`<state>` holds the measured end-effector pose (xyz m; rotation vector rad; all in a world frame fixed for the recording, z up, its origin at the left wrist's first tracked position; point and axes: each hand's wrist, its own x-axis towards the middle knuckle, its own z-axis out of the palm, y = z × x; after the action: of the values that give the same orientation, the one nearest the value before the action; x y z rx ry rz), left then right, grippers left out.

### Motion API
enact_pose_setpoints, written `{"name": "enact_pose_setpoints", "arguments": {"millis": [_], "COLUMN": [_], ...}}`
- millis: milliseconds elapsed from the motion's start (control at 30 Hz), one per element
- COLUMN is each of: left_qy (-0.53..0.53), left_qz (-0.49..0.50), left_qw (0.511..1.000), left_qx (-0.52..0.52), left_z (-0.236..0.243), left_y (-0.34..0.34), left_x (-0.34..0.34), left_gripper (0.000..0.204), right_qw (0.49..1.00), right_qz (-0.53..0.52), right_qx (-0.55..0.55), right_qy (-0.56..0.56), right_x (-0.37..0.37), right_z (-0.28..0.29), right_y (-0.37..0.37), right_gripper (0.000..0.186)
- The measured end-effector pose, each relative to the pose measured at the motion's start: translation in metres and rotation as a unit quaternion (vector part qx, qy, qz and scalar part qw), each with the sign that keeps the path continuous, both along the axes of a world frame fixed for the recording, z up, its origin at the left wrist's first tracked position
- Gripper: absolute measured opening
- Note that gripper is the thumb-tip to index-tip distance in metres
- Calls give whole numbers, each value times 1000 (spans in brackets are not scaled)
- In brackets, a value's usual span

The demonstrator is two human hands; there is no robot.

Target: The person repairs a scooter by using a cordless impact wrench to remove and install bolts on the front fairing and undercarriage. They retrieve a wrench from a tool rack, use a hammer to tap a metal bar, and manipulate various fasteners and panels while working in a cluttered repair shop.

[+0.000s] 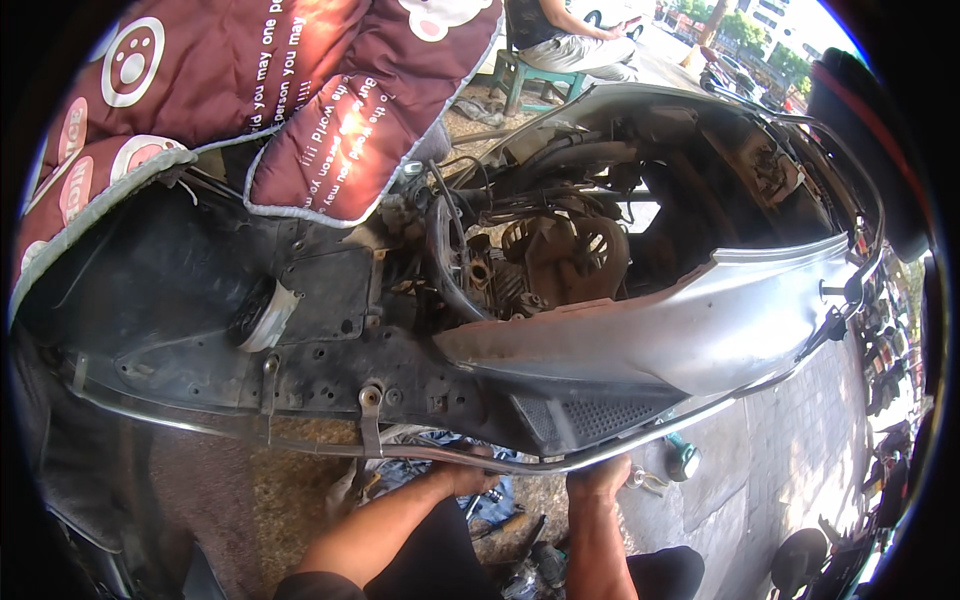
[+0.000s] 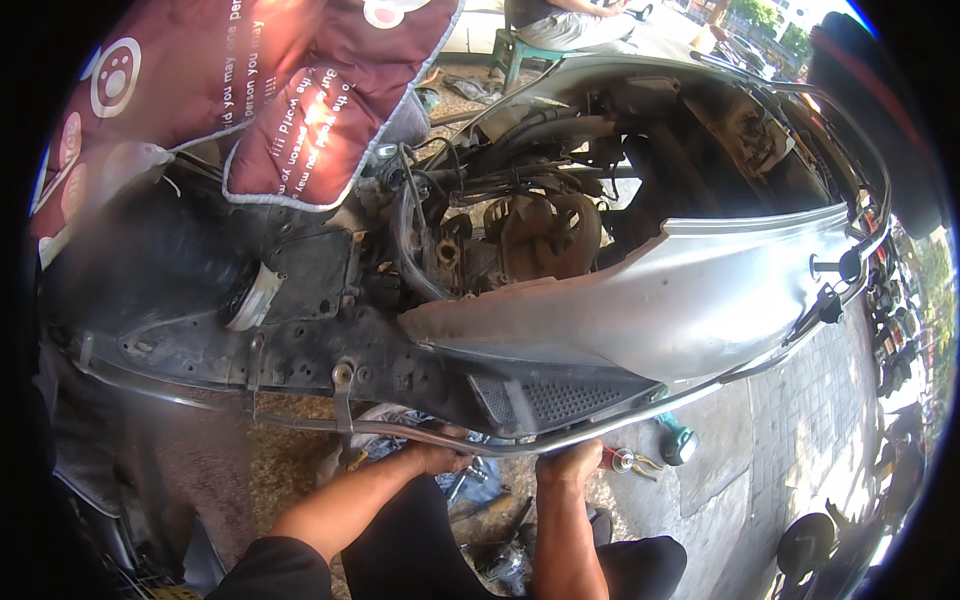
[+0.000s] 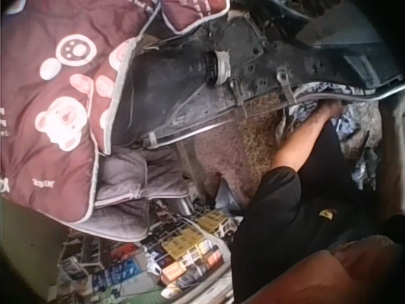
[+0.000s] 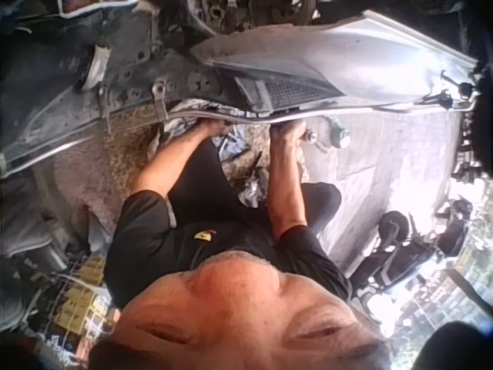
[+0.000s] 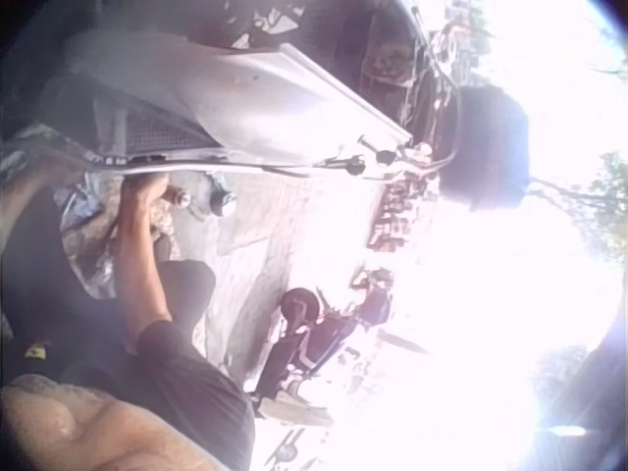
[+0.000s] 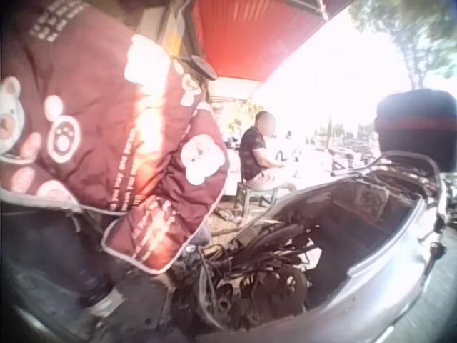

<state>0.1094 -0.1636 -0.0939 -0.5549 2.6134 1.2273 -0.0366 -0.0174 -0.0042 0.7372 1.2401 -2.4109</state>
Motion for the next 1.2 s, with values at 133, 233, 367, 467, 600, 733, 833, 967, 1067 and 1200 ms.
{"name": "enact_pose_setpoints", "arguments": {"millis": [133, 233, 367, 467, 600, 733, 833, 967, 1067, 1200], "left_qy": [-14, -26, -39, -18, 0, -50, -12, 33, 35, 9], "left_qz": [-5, -14, -7, 7, -5, -30, 3, 71, 106, 56], "left_qw": [1000, 999, 998, 1000, 998, 994, 992, 991, 988, 981], "left_qx": [10, 33, 44, -10, -61, -94, -125, -112, -105, -186], "left_z": [-5, -9, -7, 1, 14, 26, 33, 48, 79, 149], "left_y": [0, -1, 0, 1, -1, -4, 1, 15, 23, 16], "left_x": [-1, -2, -1, 1, 7, 12, 17, 28, 41, 57], "left_gripper": [36, 35, 34, 31, 36, 44, 44, 42, 37, 38], "right_qw": [999, 999, 1000, 998, 996, 994, 993, 996, 994, 980], "right_qz": [3, 7, 5, 27, 53, 65, 80, 72, 88, 138], "right_qx": [-9, -25, -8, -27, -54, -72, -56, -22, -53, -142], "right_qy": [32, 42, 25, 42, 39, 51, 60, 51, 22, -21], "right_x": [-1, -1, 0, 0, 0, -1, -3, -7, -6, 1], "right_z": [-3, -6, -10, -16, -23, -29, -29, -21, -17, -13], "right_y": [0, 1, 5, 8, 10, 8, 8, 7, 6, 5], "right_gripper": [22, 24, 22, 17, 19, 21, 21, 20, 21, 25]}}
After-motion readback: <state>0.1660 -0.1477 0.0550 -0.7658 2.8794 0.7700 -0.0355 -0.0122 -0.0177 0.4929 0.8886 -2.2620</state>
